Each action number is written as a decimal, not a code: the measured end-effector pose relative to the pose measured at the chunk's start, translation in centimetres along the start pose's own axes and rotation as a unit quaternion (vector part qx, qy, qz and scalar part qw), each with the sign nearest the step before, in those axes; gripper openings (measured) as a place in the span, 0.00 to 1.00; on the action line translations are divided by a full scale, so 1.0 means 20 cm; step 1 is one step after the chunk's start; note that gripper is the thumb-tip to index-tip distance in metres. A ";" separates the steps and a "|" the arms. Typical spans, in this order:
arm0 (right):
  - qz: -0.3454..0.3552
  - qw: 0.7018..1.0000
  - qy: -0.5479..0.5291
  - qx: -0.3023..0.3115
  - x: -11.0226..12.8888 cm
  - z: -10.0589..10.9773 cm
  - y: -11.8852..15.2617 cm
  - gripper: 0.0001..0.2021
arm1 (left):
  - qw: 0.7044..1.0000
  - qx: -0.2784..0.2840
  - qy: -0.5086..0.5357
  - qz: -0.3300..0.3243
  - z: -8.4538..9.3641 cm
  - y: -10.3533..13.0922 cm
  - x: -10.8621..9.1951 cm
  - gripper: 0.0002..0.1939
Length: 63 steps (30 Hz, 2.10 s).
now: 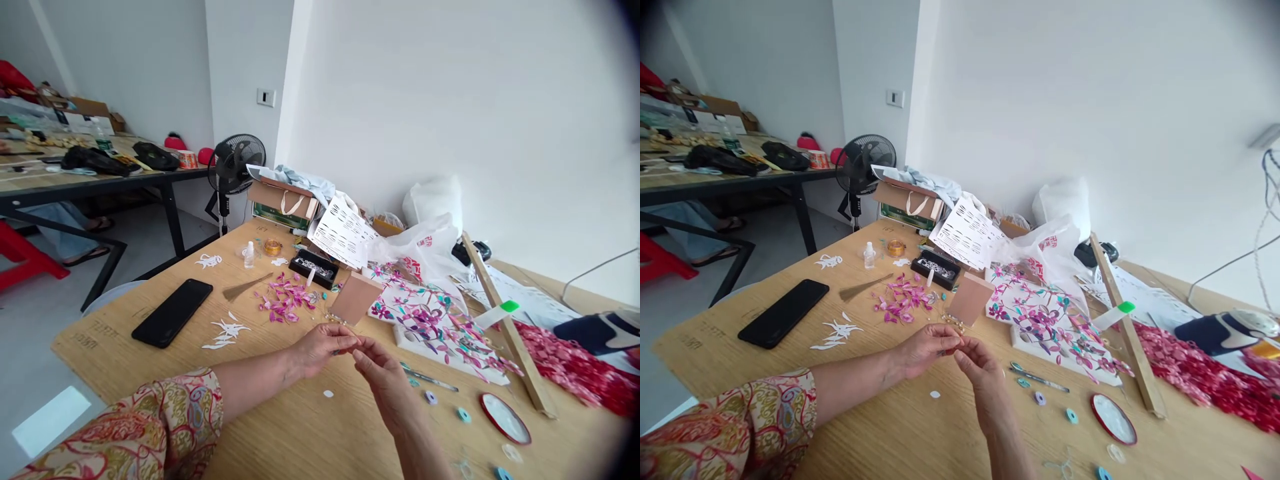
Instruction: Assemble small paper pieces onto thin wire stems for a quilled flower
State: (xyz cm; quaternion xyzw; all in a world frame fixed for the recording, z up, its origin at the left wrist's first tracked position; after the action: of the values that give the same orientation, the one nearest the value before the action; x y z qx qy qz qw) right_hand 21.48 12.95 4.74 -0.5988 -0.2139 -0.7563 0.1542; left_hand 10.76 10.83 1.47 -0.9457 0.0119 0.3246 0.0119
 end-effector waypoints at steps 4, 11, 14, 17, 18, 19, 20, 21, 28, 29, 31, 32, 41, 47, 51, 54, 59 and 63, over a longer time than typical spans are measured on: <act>0.003 0.995 -0.101 0.006 0.00 -0.08 0.00 0.09 | 0.998 0.023 0.062 -0.012 -0.05 0.01 -0.03 0.09; 0.035 0.999 0.006 0.008 0.02 0.00 0.00 0.10 | 0.996 0.063 0.057 0.008 -0.09 0.01 -0.06 0.11; 0.111 0.965 0.226 -0.070 0.08 0.10 0.02 0.10 | 0.999 0.030 0.023 -0.003 -0.10 0.00 -0.11 0.16; 0.232 0.852 0.448 -0.144 0.17 0.15 0.08 0.09 | 0.999 0.018 -0.046 0.001 -0.11 -0.02 -0.16 0.23; 0.265 0.812 0.497 -0.154 0.19 0.15 0.10 0.09 | 0.997 0.016 -0.080 0.003 -0.12 -0.02 -0.17 0.25; 0.291 0.779 0.533 -0.158 0.21 0.15 0.12 0.09 | 0.993 0.020 -0.120 0.002 -0.13 -0.02 -0.17 0.25; 0.310 0.752 0.560 -0.157 0.22 0.14 0.13 0.10 | 0.985 0.029 -0.167 0.000 -0.14 -0.03 -0.16 0.24; 0.323 0.732 0.580 -0.155 0.23 0.14 0.14 0.10 | 0.975 0.038 -0.218 -0.008 -0.16 -0.03 -0.16 0.23; 0.321 0.767 0.530 -0.170 0.24 0.18 0.15 0.08 | 0.942 0.002 -0.330 -0.053 -0.18 -0.05 -0.10 0.14; 0.293 0.795 0.492 -0.203 0.22 0.21 0.15 0.09 | 0.951 -0.016 -0.304 -0.055 -0.17 -0.05 -0.09 0.14; 0.214 0.859 0.391 -0.252 0.17 0.26 0.14 0.13 | 0.962 -0.052 -0.258 -0.070 -0.15 -0.05 -0.09 0.14; 0.170 0.894 0.328 -0.252 0.13 0.27 0.13 0.14 | 0.964 -0.067 -0.243 -0.082 -0.14 -0.04 -0.10 0.14; 0.017 0.979 -0.141 -0.146 -0.02 0.11 0.06 0.11 | 0.965 -0.086 -0.230 -0.092 -0.14 -0.02 -0.03 0.15; 0.006 0.967 -0.201 -0.154 -0.02 0.14 0.05 0.10 | 0.978 -0.096 -0.172 -0.069 -0.12 -0.01 0.00 0.13; -0.028 0.960 -0.260 -0.100 -0.06 0.14 0.02 0.11 | 0.992 -0.066 -0.099 -0.045 -0.12 -0.01 0.03 0.12; -0.063 0.949 -0.301 -0.068 -0.09 0.13 0.00 0.11 | 0.998 -0.028 -0.051 -0.031 -0.13 -0.02 0.04 0.11; -0.040 0.957 -0.272 -0.093 -0.10 0.17 -0.01 0.11 | 0.999 -0.047 -0.015 0.003 -0.05 -0.04 0.04 0.15; -0.017 0.968 -0.218 -0.122 -0.08 0.19 0.00 0.11 | 0.998 -0.054 -0.014 0.007 0.00 -0.04 0.05 0.23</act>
State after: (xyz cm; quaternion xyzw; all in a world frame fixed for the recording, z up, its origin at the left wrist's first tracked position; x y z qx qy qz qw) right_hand 25.02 14.94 3.92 -0.7597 -0.1586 -0.6304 0.0165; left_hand 11.54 11.60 0.95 -0.9403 0.0012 0.3377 -0.0412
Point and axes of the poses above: each hand's wrist, its own y-axis away from the middle knuckle, its own z-axis out of the back of the hand, x = y × z, the point moved 4 cm from there along -y, towards the middle knuckle, and after that the axes turned 9 degrees about y, right-handed, at the moved point
